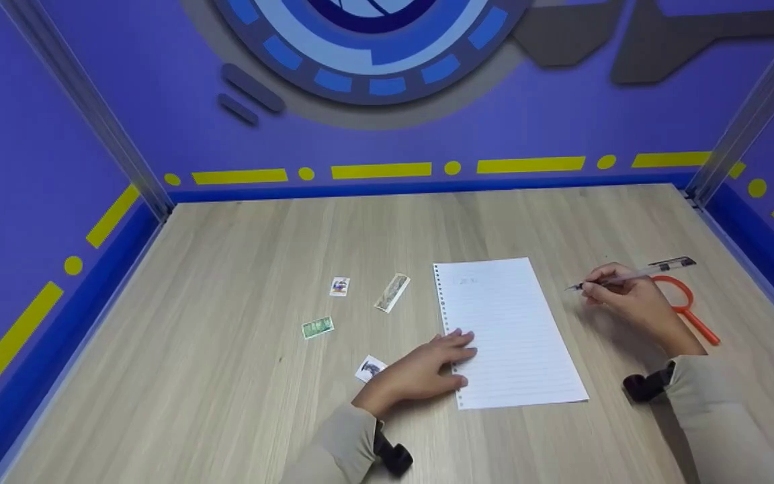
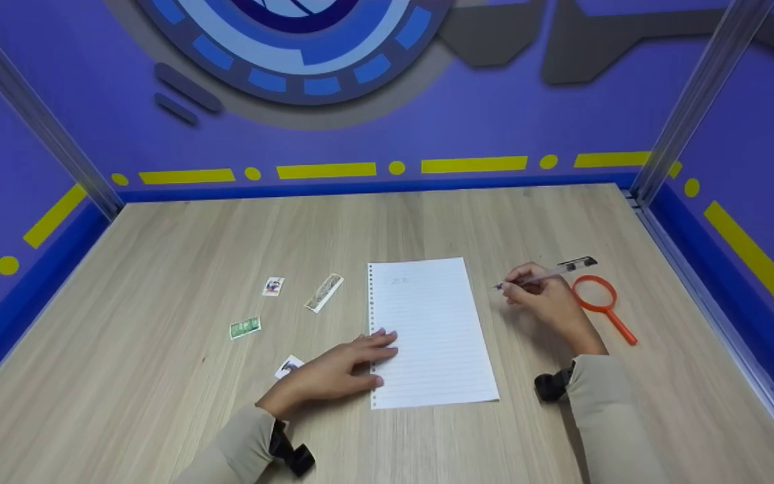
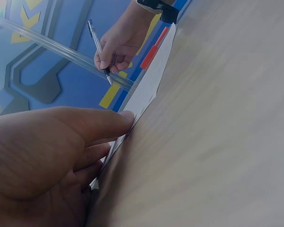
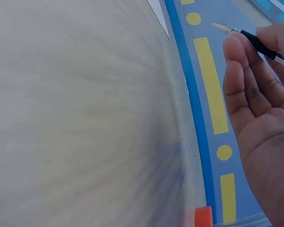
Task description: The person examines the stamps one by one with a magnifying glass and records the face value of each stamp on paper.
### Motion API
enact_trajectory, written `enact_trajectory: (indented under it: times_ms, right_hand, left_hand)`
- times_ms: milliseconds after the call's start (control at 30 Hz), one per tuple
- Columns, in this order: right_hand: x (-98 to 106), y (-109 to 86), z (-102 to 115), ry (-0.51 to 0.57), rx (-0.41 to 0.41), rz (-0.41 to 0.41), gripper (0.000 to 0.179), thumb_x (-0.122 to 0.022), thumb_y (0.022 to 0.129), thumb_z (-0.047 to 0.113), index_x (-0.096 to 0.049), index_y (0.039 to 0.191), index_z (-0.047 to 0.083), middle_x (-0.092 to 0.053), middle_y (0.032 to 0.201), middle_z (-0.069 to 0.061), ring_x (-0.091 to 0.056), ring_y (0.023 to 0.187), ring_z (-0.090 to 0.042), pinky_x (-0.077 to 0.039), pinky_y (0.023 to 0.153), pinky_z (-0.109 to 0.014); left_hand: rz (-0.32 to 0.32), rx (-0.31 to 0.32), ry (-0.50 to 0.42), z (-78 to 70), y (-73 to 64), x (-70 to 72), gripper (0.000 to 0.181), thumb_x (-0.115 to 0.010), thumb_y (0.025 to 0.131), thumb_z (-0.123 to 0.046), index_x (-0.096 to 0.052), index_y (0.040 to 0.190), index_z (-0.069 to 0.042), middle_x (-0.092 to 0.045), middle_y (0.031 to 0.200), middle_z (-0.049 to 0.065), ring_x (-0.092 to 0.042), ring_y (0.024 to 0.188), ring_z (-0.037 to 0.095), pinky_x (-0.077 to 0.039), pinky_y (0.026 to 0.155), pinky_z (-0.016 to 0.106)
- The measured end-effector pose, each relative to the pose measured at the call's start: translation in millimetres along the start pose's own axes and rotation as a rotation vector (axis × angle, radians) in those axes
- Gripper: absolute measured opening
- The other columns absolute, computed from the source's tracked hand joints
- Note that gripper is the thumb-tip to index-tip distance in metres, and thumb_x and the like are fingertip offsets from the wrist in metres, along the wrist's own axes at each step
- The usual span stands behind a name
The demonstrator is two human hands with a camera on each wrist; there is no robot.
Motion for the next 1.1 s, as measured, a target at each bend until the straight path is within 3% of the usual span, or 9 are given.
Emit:
enact_trajectory:
  times_ms: [167,567,1100]
  right_hand:
    - [0,-0.6,-1,-0.020,-0.063,-0.010,0.032,-0.066,0.091,0.027,-0.059,0.110,0.002,-0.065,0.092,0.008,-0.066,0.080,-0.006,-0.055,0.072,-0.019]
    - [-15,11.4,9,-0.009,-0.116,0.011,0.038,-0.065,0.091,0.035,-0.061,0.113,0.004,-0.069,0.095,0.009,-0.067,0.085,-0.003,-0.054,0.078,-0.016]
    - [-64,42.1,40,0.080,-0.102,0.064,0.041,-0.072,0.085,0.034,-0.063,0.110,0.002,-0.069,0.096,0.000,-0.068,0.082,-0.010,-0.057,0.078,-0.020]
  left_hand:
    - [-0.005,-0.011,-0.009,-0.5,-0.4,0.1,0.051,-0.061,0.092,-0.018,-0.050,0.139,-0.004,-0.036,0.154,0.007,-0.026,0.146,0.021,-0.018,0.122,0.033]
    - [-0.005,-0.018,0.004,-1.6,0.4,-0.3,0.051,-0.062,0.091,-0.019,-0.050,0.139,-0.004,-0.036,0.154,0.007,-0.026,0.146,0.021,-0.018,0.121,0.034]
    - [0.001,-0.004,0.002,1.3,2.4,-1.3,0.051,-0.063,0.091,-0.019,-0.051,0.138,-0.006,-0.036,0.154,0.007,-0.026,0.146,0.021,-0.017,0.122,0.033]
Point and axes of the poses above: each hand's wrist, its own y-axis towards the middle knuckle, its own x-axis out of the back of the hand, z = x × y, the point moved 10 cm from there along y, towards the middle knuckle
